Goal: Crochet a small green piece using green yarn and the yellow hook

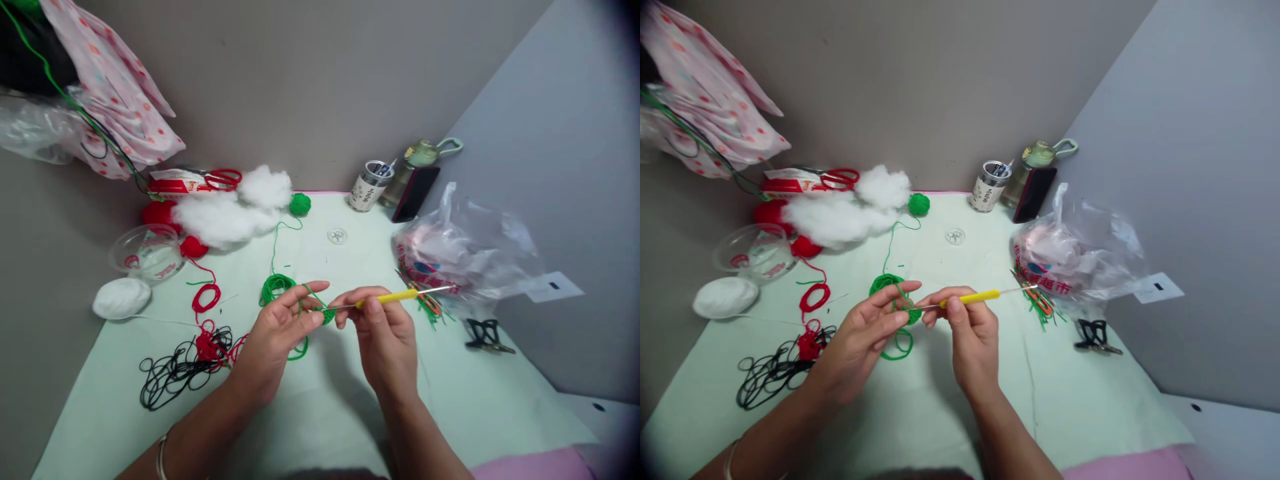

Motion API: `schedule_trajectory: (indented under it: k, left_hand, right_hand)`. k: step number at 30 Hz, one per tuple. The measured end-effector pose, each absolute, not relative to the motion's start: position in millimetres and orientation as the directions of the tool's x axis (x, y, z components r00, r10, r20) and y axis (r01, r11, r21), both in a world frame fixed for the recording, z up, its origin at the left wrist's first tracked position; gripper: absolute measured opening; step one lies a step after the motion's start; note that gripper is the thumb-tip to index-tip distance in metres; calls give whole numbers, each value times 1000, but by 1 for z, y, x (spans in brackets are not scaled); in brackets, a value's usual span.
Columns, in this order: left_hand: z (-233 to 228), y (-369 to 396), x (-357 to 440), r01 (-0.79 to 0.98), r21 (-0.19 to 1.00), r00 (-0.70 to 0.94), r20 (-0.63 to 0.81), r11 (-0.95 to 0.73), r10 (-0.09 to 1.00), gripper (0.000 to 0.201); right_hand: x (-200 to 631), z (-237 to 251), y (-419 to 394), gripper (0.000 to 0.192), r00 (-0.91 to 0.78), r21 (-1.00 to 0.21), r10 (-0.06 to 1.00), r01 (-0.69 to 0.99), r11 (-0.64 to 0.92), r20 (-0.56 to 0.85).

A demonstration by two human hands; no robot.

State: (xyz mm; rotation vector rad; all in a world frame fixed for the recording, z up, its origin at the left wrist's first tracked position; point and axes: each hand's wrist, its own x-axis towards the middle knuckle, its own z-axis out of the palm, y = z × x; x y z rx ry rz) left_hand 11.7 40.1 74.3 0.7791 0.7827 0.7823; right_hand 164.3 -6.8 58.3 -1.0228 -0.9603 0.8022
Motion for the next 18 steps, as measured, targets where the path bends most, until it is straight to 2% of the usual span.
schedule_trajectory:
  k: [2,4,7,10,12,16,18]
  left_hand:
    - [75,41,11,-300,822,462,-319,484,827,34]
    - [75,40,12,-302,829,449,-312,471,837,33]
    - [72,38,13,-308,860,405,-269,408,874,34]
    - [70,37,14,-306,880,345,-254,364,904,38]
    - [69,38,14,-301,881,333,-262,365,906,39]
    - [70,39,11,-279,885,381,-254,372,889,37]
    - [70,39,10,-273,890,393,-243,364,887,36]
  right_hand:
    - [165,61,-8,27,365,-943,895,-107,315,258]
    - [165,62,-10,26,363,-943,884,-38,330,295]
    - [164,62,-17,22,325,-881,823,256,398,466]
    - [163,62,-22,25,155,-707,751,499,501,642]
    - [163,61,-23,27,124,-686,744,507,522,657]
    - [162,61,-20,28,283,-817,783,362,448,554]
    - [162,61,-18,28,298,-831,785,328,450,543]
